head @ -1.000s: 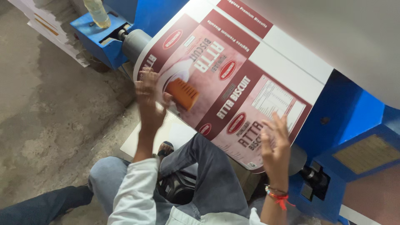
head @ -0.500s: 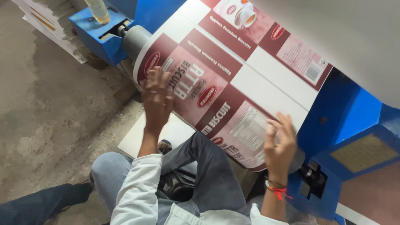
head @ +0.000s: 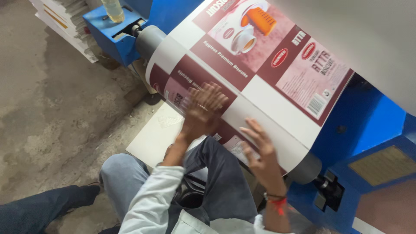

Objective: The person guides a continuous roll of printed packaging material through a processing machine, using both hands to smooth the paper as it unwinds.

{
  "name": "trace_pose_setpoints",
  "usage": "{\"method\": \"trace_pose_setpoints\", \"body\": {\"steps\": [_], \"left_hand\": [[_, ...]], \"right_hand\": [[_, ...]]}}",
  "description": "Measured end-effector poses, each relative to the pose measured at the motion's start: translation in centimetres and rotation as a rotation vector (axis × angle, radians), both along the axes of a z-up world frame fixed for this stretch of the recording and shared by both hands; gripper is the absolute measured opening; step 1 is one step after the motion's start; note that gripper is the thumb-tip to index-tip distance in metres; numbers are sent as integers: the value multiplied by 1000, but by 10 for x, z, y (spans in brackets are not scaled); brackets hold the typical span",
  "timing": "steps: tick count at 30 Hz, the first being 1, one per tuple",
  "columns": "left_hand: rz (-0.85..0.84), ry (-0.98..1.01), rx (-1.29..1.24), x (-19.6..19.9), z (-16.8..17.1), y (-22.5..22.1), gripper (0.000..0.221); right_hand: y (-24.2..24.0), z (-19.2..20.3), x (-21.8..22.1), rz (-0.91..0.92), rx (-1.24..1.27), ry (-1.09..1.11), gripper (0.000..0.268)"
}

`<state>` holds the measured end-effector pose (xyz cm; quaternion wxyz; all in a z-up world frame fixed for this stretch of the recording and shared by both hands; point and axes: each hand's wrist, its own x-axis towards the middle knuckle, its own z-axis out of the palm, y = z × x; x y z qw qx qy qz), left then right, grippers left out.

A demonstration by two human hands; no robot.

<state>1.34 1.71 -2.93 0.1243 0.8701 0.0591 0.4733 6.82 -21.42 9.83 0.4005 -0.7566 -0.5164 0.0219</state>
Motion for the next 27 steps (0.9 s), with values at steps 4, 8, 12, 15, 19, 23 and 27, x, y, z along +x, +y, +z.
{"method": "trace_pose_setpoints", "body": {"steps": [4,8,12,15,19,23,27], "left_hand": [[356,39,-172,-33,2,52,54],[257,13,-291,-40,11,40,60],[-143,20,-69,-16,21,-22,64],[-309,63,11,-3,23,-63,62],[-190,102,-55,-7,19,-35,56],[127,-17,-153,-28,18,11,53],[251,-187,-312,-35,19,10,54]], "right_hand": [[-37,6,39,-280,-53,-231,25],[-60,13,53,-430,29,-190,27],[-46,2,30,-320,74,-119,26],[-26,-5,10,-136,2,-194,29],[-20,-7,4,-128,-4,-91,26],[-53,-8,39,-280,-11,-251,22],[-81,-31,71,-357,137,-286,17]]}}
